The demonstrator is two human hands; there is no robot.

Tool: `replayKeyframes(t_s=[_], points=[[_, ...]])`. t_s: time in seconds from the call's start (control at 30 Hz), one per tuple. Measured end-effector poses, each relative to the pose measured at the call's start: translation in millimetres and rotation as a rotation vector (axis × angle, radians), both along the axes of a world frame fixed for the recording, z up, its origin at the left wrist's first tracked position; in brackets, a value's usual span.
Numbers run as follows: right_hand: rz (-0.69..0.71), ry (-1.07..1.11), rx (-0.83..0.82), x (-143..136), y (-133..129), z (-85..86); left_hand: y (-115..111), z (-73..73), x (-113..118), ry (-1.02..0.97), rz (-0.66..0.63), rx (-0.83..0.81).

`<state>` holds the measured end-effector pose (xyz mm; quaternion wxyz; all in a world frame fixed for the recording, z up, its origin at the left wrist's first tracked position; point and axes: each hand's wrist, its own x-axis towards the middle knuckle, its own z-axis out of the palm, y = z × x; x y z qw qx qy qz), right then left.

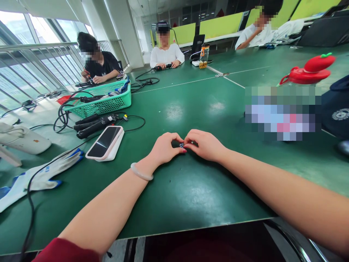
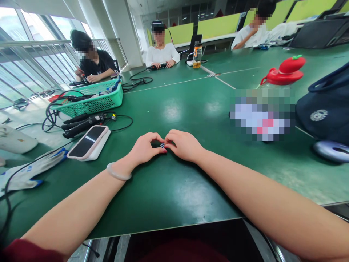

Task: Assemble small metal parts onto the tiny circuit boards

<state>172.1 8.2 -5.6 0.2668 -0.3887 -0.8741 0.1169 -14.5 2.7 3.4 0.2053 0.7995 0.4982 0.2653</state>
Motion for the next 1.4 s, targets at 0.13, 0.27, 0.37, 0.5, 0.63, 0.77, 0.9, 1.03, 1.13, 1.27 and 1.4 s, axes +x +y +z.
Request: replayKeyframes(t_s=[0.13, 0.27, 0.37, 0.5, 0.63, 0.77, 0.9, 1.03, 1.13, 1.27, 1.4], points=[[-0.023, 0.071, -0.059, 1.2, -0.5, 2.8, 0.5, 0.6, -0.4, -0.003, 0.005, 0.029], [-0.013, 0.017, -0.093, 2.6, -1.8, 3.2, 5.2, -2.0, -3.9, -0.045, 0.128, -0.022], [0.071, -0.081, -0.133, 1.9, -3.3, 0.6, 8.8, -4.4, -7.0, -0.095, 0.172, -0.054], [0.096, -0.125, -0.118, 0.9, -3.7, -2.1, 9.3, -5.6, -7.8, -0.103, 0.172, -0.061], [0.056, -0.007, -0.095, 2.7, -1.5, 0.4, 7.3, -4.6, -6.3, -0.101, 0.14, -0.062], [-0.044, 0.193, -0.104, 3.8, -0.8, 4.7, 5.2, -2.2, -3.8, -0.157, 0.095, -0.112], [-0.083, 0.287, -0.18, 2.9, -2.0, 5.9, 3.5, 0.0, -0.7, -0.274, 0.023, -0.19], [-0.079, 0.341, -0.247, 2.3, -1.6, 4.4, 3.3, -0.2, 0.6, -0.394, -0.021, -0.236], [-0.08, 0.354, -0.245, 2.8, -0.8, 4.0, 4.0, -1.6, 0.3, -0.473, -0.023, -0.28], [-0.068, 0.308, -0.122, 4.7, -2.1, 6.4, 4.1, -2.6, 0.4, -0.585, -0.021, -0.354], [0.0, 0.177, 0.093, 7.9, -6.0, 11.6, 2.7, -0.1, 1.6, -0.706, -0.026, -0.439]])
